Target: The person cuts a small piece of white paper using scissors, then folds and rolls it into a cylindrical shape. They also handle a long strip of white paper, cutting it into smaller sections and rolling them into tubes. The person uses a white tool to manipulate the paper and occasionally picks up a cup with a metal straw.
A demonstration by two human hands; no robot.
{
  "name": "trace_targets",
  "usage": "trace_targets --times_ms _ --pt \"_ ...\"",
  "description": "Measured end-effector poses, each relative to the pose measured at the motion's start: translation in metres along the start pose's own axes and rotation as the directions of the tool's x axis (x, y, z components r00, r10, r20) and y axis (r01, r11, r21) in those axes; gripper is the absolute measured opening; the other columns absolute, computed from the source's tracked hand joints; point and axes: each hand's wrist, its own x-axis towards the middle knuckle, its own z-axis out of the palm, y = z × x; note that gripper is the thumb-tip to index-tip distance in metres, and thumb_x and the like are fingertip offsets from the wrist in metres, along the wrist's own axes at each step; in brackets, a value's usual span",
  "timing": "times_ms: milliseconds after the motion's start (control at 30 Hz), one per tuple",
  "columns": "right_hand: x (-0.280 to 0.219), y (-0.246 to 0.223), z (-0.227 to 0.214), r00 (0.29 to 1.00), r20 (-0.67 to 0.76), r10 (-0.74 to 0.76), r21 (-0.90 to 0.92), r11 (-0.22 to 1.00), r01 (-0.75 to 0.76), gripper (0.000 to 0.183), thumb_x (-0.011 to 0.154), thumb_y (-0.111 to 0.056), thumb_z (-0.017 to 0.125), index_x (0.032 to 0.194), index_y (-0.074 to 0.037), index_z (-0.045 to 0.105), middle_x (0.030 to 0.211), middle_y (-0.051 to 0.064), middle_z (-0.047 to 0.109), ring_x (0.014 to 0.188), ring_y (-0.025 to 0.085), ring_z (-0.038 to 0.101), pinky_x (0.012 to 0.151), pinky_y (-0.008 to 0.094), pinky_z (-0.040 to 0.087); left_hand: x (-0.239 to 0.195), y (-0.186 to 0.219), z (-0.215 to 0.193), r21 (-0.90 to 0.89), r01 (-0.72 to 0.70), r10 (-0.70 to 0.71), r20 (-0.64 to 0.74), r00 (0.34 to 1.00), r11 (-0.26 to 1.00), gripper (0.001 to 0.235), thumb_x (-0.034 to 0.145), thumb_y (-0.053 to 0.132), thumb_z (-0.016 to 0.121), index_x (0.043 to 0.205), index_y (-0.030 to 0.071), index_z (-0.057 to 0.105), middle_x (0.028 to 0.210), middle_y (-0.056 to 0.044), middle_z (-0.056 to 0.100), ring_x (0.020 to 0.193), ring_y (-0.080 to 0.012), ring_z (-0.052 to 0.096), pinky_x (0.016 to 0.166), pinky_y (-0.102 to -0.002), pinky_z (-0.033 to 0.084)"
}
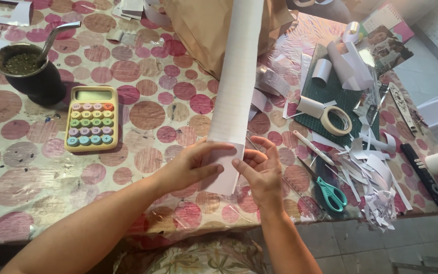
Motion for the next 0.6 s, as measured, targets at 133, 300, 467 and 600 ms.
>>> trace_targets --times_ms 133,300,467,600 --pt "0.001 0.003 -0.003 0.999 0.006 0.035 0.013 0.999 -0.035 0.067 0.076 0.010 0.083 0.135 -0.002 0.053 0.087 0.018 0.072 0.066 0.017 0.071 0.053 0.027 0.061 0.000 0.003 0.001 0.008 -0.022 0.022 -0.012 1.000 1.000 0.056 0.093 0.008 0.072 0.146 0.015 0.058 0.132 -0.022 0.062 0.125 -0.0395 0.061 0.106 -0.056 0.047" --pt "0.003 0.004 -0.003 0.999 0.008 0.040 0.020 0.999 -0.040 0.064 0.077 0.009 0.083 0.133 -0.002 0.053 0.087 0.019 0.073 0.064 0.017 0.071 0.050 0.027 0.061 -0.002 -0.010 0.004 0.028 -0.043 0.044 -0.032 0.999 0.999 0.066 0.090 0.008 0.075 0.151 0.016 0.052 0.144 -0.018 0.059 0.134 -0.0382 0.055 0.112 -0.055 0.043" --pt "0.002 0.001 0.000 0.999 -0.001 0.054 0.019 0.998 -0.054 0.065 0.076 0.009 0.083 0.133 -0.002 0.053 0.087 0.018 0.073 0.066 0.016 0.071 0.053 0.026 0.061 -0.007 -0.013 0.007 0.001 -0.009 0.009 -0.020 1.000 1.000 0.073 0.089 0.006 0.074 0.155 0.018 0.046 0.143 -0.019 0.059 0.130 -0.0396 0.058 0.107 -0.055 0.049" --pt "0.002 0.004 -0.003 0.999 -0.001 0.055 0.012 0.998 -0.055 0.067 0.074 0.009 0.085 0.132 -0.002 0.054 0.087 0.018 0.073 0.067 0.017 0.071 0.053 0.027 0.061 -0.006 -0.014 0.007 -0.021 0.006 -0.006 -0.018 1.000 1.000 0.074 0.090 0.006 0.073 0.156 0.020 0.044 0.145 -0.019 0.057 0.130 -0.0380 0.058 0.105 -0.054 0.050"
